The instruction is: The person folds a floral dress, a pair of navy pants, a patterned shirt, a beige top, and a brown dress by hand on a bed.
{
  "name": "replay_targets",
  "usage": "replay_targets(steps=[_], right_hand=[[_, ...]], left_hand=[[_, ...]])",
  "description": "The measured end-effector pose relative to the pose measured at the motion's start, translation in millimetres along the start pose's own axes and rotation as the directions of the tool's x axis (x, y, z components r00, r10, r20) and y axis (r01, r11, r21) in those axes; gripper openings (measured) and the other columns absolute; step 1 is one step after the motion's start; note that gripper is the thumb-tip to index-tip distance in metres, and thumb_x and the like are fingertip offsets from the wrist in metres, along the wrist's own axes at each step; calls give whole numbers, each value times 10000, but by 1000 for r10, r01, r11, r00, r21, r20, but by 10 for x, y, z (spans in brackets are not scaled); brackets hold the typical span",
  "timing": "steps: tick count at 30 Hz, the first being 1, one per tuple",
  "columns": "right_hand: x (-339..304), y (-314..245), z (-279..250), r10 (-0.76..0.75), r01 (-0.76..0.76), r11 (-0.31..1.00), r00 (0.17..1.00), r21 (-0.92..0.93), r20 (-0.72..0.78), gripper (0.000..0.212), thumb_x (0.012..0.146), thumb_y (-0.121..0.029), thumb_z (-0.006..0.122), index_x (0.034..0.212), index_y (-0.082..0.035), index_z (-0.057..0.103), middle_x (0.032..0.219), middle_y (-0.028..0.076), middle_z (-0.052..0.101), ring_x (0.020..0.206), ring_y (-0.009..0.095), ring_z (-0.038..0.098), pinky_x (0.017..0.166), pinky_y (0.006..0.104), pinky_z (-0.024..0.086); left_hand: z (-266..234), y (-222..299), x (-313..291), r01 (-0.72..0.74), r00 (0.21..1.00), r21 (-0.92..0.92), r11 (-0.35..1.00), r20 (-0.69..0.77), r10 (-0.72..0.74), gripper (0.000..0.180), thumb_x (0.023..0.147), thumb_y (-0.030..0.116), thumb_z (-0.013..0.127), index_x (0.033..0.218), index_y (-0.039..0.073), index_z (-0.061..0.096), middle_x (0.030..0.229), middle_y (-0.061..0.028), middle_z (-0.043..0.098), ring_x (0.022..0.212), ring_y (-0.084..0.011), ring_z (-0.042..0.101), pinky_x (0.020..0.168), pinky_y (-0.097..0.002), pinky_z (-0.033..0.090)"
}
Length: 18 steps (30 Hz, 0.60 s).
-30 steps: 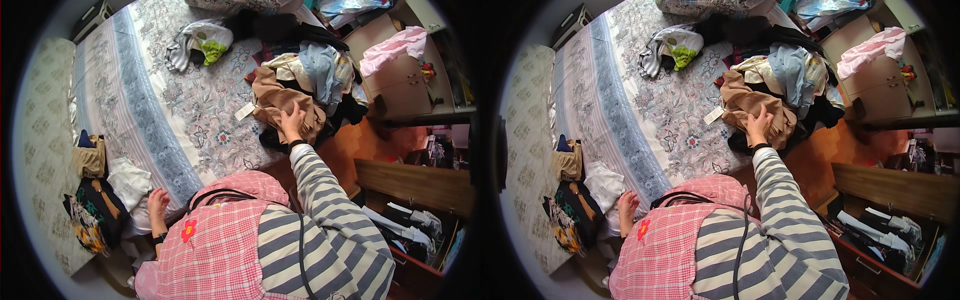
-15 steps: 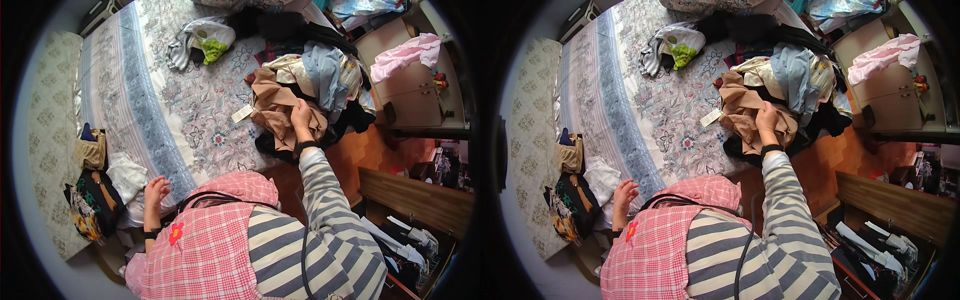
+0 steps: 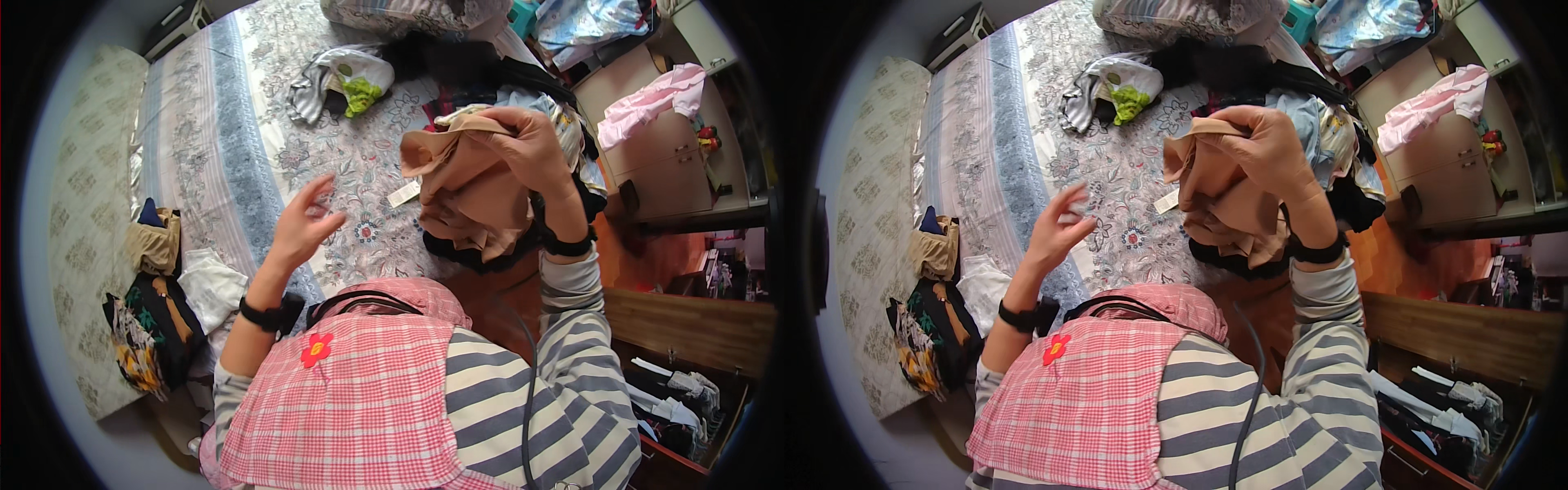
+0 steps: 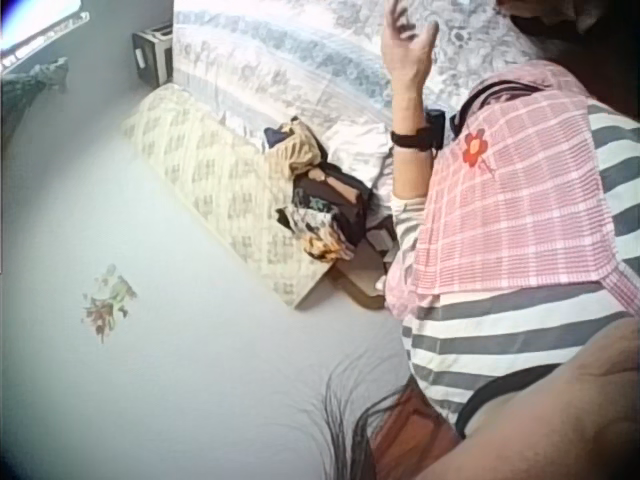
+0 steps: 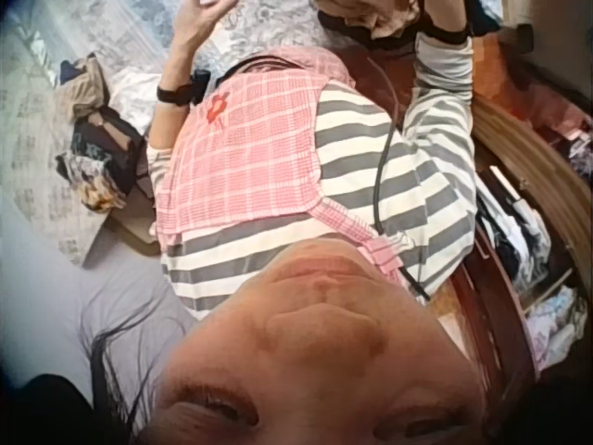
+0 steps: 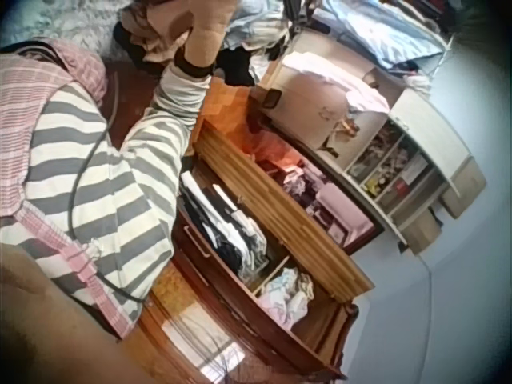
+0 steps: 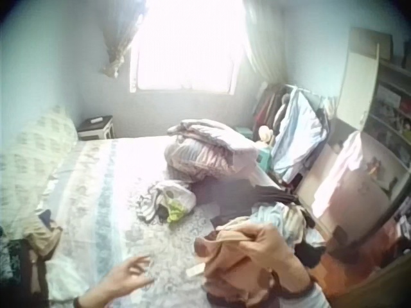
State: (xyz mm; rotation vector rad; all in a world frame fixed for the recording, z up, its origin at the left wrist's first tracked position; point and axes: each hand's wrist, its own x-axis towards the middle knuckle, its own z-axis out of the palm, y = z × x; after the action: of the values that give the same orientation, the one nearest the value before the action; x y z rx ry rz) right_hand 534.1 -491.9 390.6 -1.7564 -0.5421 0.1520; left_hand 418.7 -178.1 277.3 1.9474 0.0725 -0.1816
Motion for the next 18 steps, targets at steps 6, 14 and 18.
replay_targets(steps=[6,14,18], right_hand=[[185,-947,284,-362,451,789,890,-418,277,199,807,-120,707,973,-13,680,818,54,693,753,80,635,671,215,502],[477,-2122,282,-631,558,601,771,-573,89,67,839,-92,643,814,-47,685,726,31,650,642,111,576,594,246,474],[802,-2358,-89,-796,617,450,605,-646,22,82,822,-90,669,829,-11,691,755,33,657,664,80,556,612,227,457]], left_hand=[[47,1211,369,-737,676,21,676,5,737,783,745,181,776,1412,82,378,1318,-120,501,1165,-208,505,957,-361,426],[-283,748,198,-330,939,-219,918,24,343,273,870,93,649,1126,6,609,975,-26,653,902,-102,587,819,-259,484],[-833,473,191,-393,916,-204,897,-177,361,232,855,16,614,1084,-3,646,986,-32,665,871,-98,604,768,-247,508]])
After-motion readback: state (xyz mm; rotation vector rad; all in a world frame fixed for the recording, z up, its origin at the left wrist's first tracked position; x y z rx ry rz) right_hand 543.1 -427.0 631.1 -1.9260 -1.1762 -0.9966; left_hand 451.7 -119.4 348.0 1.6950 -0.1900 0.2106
